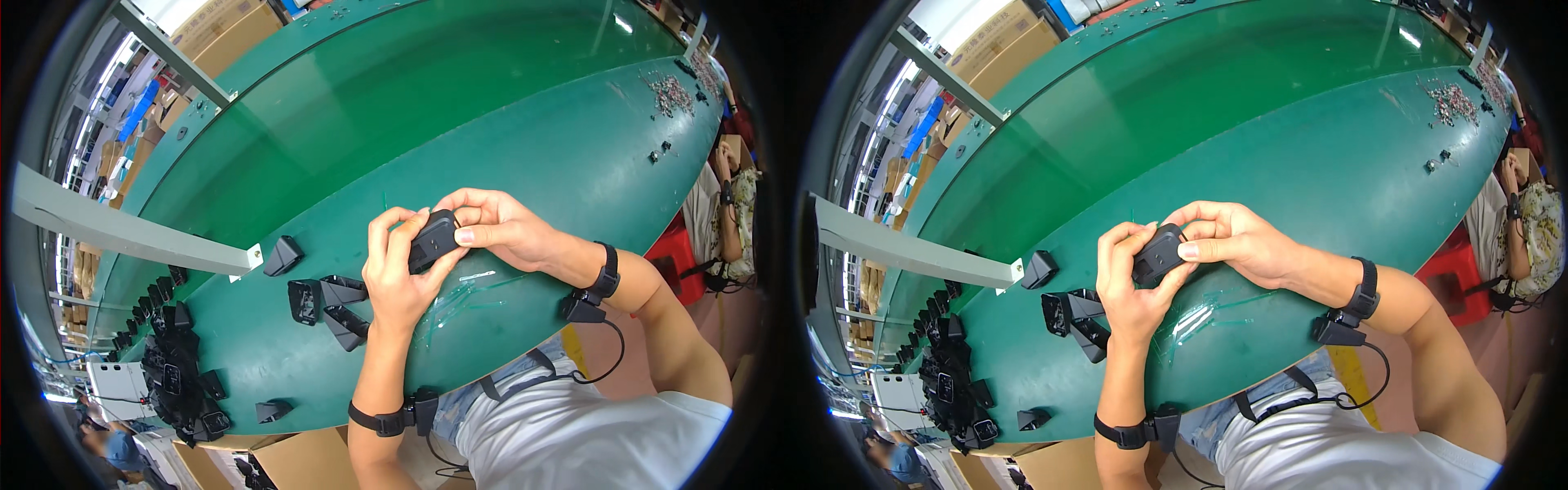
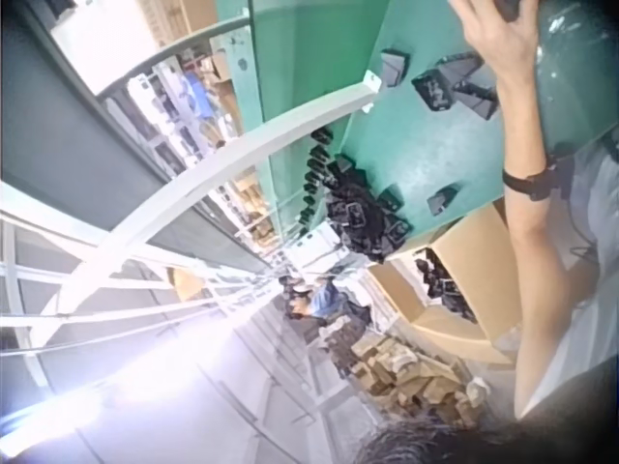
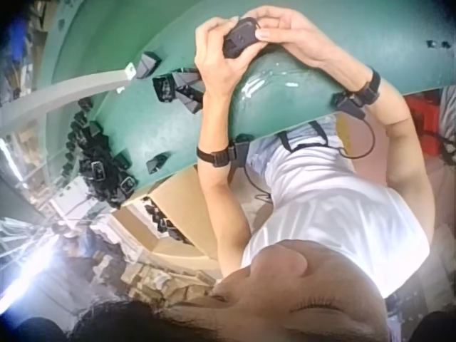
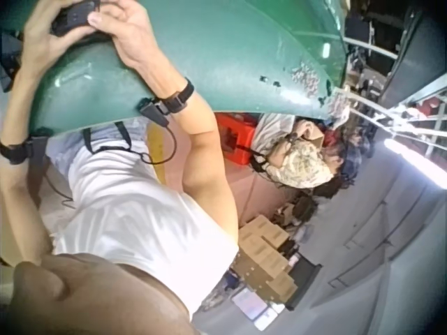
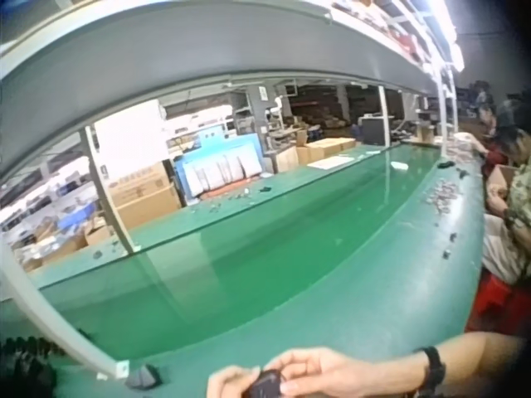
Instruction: The person assembles small black electronic components at a green workbench. They pick up a black plastic housing, insert a small internal part, and then snap a cover onto the housing. The person repeats this process for several units, placing the finished items on the table.
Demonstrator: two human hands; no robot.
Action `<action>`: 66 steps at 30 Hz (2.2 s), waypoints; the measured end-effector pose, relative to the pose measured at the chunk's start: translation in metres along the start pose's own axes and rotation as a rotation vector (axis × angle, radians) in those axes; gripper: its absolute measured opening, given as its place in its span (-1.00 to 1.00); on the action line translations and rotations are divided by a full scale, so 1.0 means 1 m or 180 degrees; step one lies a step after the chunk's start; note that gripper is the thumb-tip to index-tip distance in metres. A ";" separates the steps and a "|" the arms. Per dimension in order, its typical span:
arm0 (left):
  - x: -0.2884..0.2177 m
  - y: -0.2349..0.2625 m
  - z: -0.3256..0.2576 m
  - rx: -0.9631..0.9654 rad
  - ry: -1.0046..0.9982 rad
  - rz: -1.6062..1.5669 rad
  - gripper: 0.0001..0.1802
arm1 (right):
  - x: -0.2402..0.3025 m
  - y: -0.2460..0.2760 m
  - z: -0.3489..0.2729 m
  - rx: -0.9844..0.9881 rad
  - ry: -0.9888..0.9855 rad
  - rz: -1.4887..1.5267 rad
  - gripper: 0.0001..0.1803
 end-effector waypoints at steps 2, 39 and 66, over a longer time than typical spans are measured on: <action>0.000 -0.001 -0.001 0.0013 0.0109 0.0021 -0.42 | -0.002 0.002 0.002 -0.0049 -0.0044 0.0066 -0.56; 0.040 0.055 -0.039 0.2159 0.1831 0.2171 -0.16 | 0.230 0.301 -0.294 -0.5128 -0.0818 -0.5529 -0.45; 0.025 -0.017 -0.013 0.1256 0.0307 0.0712 -0.70 | 0.043 0.071 -0.042 -0.1512 0.0098 -0.4758 -0.72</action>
Point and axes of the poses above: each hand's wrist, its own z-axis towards the middle knuckle, its own y-axis out of the back of the hand, x = y × z, the point moved 8 cm from there along z, towards the middle knuckle, and after that the axes turned 5 degrees about x, right-handed, at the moved point
